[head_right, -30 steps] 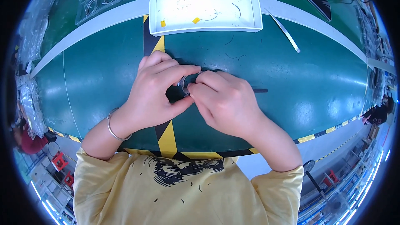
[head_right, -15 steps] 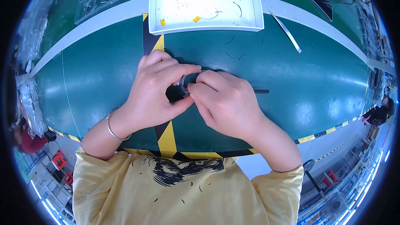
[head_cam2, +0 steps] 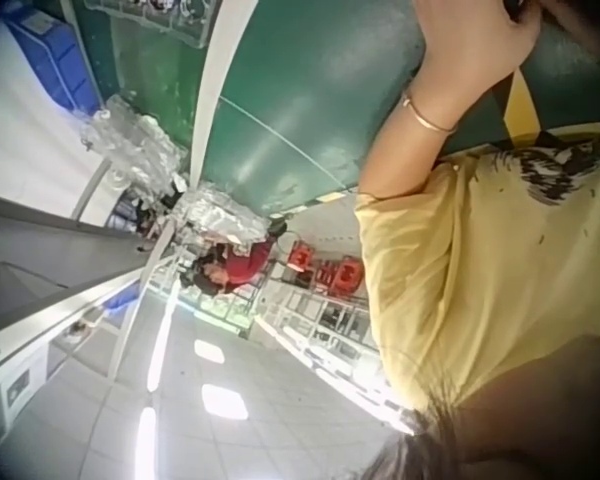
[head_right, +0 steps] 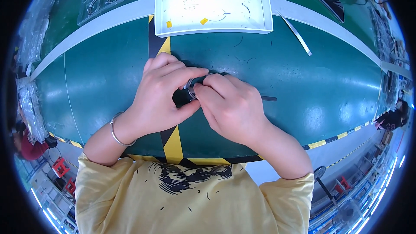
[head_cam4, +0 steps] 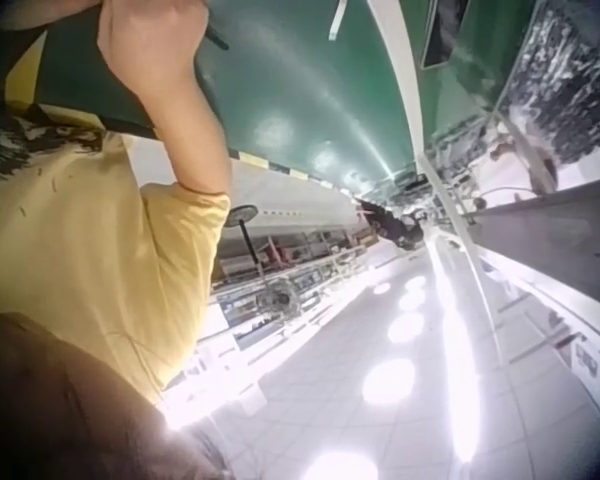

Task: The person applies a strip along the inner edge of a circular watch case, pressing it in place with a small tool.

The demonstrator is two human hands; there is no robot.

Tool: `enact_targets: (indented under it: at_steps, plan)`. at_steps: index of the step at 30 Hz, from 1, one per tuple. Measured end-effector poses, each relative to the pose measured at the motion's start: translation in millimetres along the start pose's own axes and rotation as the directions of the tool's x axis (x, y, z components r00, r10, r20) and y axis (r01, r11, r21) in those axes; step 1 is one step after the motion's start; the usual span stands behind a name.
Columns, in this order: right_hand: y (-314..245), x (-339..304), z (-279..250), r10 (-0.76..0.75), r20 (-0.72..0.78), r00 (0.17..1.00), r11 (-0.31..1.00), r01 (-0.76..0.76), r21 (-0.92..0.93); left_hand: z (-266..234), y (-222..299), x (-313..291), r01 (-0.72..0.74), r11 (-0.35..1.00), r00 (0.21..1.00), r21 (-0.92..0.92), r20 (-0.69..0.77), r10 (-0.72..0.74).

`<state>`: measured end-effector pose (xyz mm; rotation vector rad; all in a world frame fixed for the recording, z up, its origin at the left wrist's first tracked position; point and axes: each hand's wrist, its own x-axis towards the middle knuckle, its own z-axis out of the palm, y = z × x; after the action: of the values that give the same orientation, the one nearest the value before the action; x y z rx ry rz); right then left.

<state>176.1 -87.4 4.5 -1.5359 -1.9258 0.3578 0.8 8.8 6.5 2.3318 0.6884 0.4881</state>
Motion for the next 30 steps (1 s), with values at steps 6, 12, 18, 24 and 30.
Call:
enact_targets:
  at_steps: [6,12,18,24,30]
  plan:
    - [6.8,2.3,-8.6,-0.037,0.090,0.995,0.997,0.031,0.073,0.2,0.5,-0.5,0.012,1.000,1.000,-0.005,0.005,-0.012]
    - [-0.6,1.4,0.0,0.000,-0.002,1.000,1.000,0.000,0.004,0.0,0.6,-0.3,0.009,1.000,1.000,0.005,0.005,-0.009]
    - [4.7,2.2,-6.8,-0.024,0.068,0.997,0.998,0.020,0.058,1.3,0.7,-0.2,0.011,1.000,1.000,-0.006,0.000,-0.011]
    - [-2.0,2.0,1.0,0.021,-0.009,1.000,1.000,-0.021,-0.002,0.5,1.4,0.7,0.019,1.000,1.000,-0.011,-0.004,-0.019]
    - [6.5,4.3,-8.3,-0.039,0.100,0.994,0.996,0.031,0.086,1.9,0.7,0.0,0.012,1.000,1.000,0.002,-0.019,-0.012]
